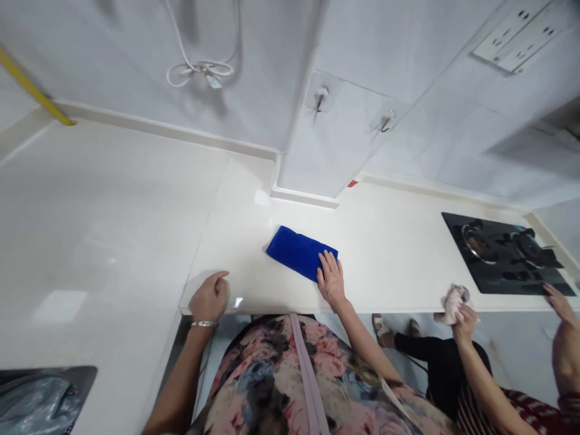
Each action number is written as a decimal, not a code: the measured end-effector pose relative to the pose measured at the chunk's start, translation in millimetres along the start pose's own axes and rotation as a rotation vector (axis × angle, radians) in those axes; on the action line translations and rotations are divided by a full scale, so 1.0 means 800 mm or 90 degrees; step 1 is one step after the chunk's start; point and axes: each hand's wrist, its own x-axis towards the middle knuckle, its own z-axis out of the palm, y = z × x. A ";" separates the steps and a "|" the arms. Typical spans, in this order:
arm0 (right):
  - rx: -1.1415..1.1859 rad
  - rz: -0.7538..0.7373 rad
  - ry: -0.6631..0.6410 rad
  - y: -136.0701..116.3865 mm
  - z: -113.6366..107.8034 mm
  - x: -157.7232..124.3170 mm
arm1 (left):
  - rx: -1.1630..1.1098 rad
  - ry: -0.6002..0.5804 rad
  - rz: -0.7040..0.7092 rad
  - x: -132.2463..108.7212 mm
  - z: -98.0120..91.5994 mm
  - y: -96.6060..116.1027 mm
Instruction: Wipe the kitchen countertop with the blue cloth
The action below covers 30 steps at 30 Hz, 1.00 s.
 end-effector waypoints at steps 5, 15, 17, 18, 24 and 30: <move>-0.002 0.018 -0.013 -0.005 -0.001 0.005 | -0.090 -0.158 0.213 0.072 0.072 0.102; 0.071 0.020 0.004 -0.011 -0.008 0.007 | -0.013 -0.193 0.168 0.157 0.161 0.169; 0.099 0.027 0.017 -0.012 -0.008 0.007 | 0.014 -0.200 0.158 0.146 0.153 0.163; 0.119 0.035 0.029 -0.011 -0.008 0.006 | 0.030 -0.201 0.148 0.142 0.147 0.159; 0.256 0.086 0.127 0.001 -0.001 -0.009 | 0.146 -0.146 0.021 0.170 0.070 0.106; 0.274 0.071 0.148 0.007 0.003 -0.016 | 0.228 -0.079 -0.097 0.213 0.000 0.088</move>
